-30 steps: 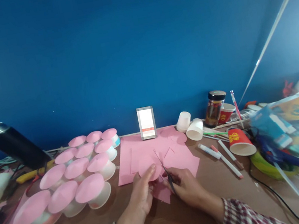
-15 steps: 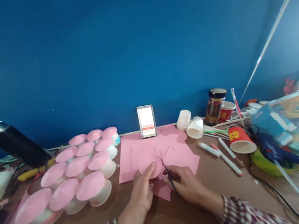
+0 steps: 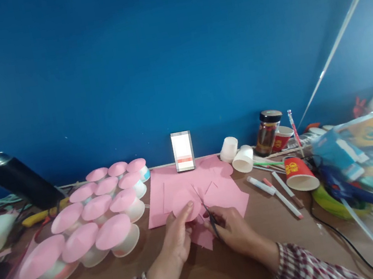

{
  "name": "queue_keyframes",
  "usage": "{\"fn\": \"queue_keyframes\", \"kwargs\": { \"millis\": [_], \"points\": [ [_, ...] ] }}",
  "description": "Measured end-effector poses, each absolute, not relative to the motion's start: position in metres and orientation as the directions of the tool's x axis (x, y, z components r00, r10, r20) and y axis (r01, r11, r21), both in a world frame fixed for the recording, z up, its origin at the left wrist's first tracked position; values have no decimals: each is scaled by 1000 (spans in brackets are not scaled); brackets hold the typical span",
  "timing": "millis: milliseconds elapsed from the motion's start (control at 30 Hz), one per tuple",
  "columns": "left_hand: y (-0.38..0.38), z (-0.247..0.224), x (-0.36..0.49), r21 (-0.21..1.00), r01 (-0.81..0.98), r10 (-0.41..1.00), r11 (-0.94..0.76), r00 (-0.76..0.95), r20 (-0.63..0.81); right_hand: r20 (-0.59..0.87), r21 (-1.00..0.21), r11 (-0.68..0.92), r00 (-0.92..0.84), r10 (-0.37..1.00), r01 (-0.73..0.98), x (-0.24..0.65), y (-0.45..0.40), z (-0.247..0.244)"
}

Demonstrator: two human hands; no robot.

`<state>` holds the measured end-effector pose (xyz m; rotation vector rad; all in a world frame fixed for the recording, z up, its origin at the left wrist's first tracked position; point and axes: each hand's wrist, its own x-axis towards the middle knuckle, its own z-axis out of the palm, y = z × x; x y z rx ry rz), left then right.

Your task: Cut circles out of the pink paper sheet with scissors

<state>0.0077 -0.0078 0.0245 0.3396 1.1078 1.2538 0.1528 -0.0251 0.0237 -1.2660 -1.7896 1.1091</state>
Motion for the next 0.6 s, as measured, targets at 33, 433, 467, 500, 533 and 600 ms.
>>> {"fn": "queue_keyframes", "kwargs": {
  "millis": [33,433,467,500,533,600],
  "points": [
    [-8,24,8,742,-582,880,332,-93,-466,43,-911,164,-308,951,378,153,-25,24],
    [-10,26,8,747,-572,888,340,-67,-456,45,-934,154,-321,946,324,154,-25,20],
    [-10,26,8,743,-575,885,342,-69,-460,47,-933,156,-321,946,324,154,-25,20],
    [-10,26,8,739,-581,884,342,-69,-463,48,-931,158,-320,946,329,154,-25,19],
    [-10,25,7,735,-587,883,340,-69,-464,49,-928,160,-318,947,335,155,-25,19],
    [-9,24,7,731,-595,886,335,-65,-459,49,-922,165,-318,947,350,155,-25,20]
  ]
}}
